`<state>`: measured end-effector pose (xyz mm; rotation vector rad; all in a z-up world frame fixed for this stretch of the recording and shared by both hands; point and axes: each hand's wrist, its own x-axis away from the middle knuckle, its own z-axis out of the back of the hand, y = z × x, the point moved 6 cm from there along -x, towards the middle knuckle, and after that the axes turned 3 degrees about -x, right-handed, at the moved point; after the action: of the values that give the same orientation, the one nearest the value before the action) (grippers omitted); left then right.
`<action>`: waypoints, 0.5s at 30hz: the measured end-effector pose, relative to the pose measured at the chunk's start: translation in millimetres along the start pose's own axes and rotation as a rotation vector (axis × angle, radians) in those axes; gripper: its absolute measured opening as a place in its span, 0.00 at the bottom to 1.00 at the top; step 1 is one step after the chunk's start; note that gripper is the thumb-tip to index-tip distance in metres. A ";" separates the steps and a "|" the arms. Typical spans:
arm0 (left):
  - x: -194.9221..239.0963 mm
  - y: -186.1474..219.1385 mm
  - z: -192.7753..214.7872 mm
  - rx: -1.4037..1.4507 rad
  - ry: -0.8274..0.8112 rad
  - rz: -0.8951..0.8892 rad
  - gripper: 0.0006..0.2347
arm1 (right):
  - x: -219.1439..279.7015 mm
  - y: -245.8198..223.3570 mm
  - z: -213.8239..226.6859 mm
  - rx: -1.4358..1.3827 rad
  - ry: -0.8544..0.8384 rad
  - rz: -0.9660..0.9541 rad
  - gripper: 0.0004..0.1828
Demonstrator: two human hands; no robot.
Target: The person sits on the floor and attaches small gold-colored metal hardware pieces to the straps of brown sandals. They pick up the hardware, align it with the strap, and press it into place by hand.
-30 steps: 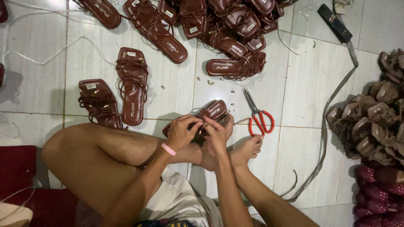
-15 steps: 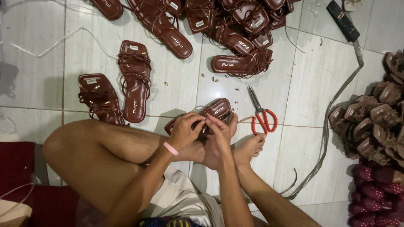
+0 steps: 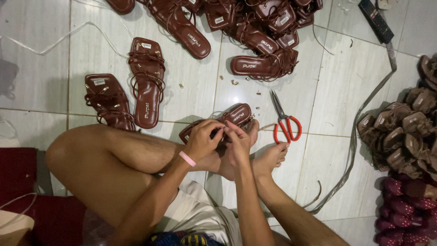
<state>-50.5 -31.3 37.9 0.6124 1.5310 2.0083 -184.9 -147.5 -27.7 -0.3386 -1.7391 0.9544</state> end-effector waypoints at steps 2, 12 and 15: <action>0.1 0.1 -0.2 0.010 -0.004 0.006 0.06 | -0.6 2.2 1.1 0.009 0.006 0.008 0.22; 1.2 4.3 1.6 -0.035 0.018 -0.066 0.06 | -4.8 14.8 9.0 -0.120 -0.084 -0.053 0.17; 0.6 5.3 1.4 -0.031 0.013 -0.085 0.06 | -6.2 14.9 7.1 -0.127 -0.082 -0.024 0.17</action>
<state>-50.9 -31.0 43.5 0.5138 1.5052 1.9723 -192.1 -145.0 -43.6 -0.3644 -1.8796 0.8524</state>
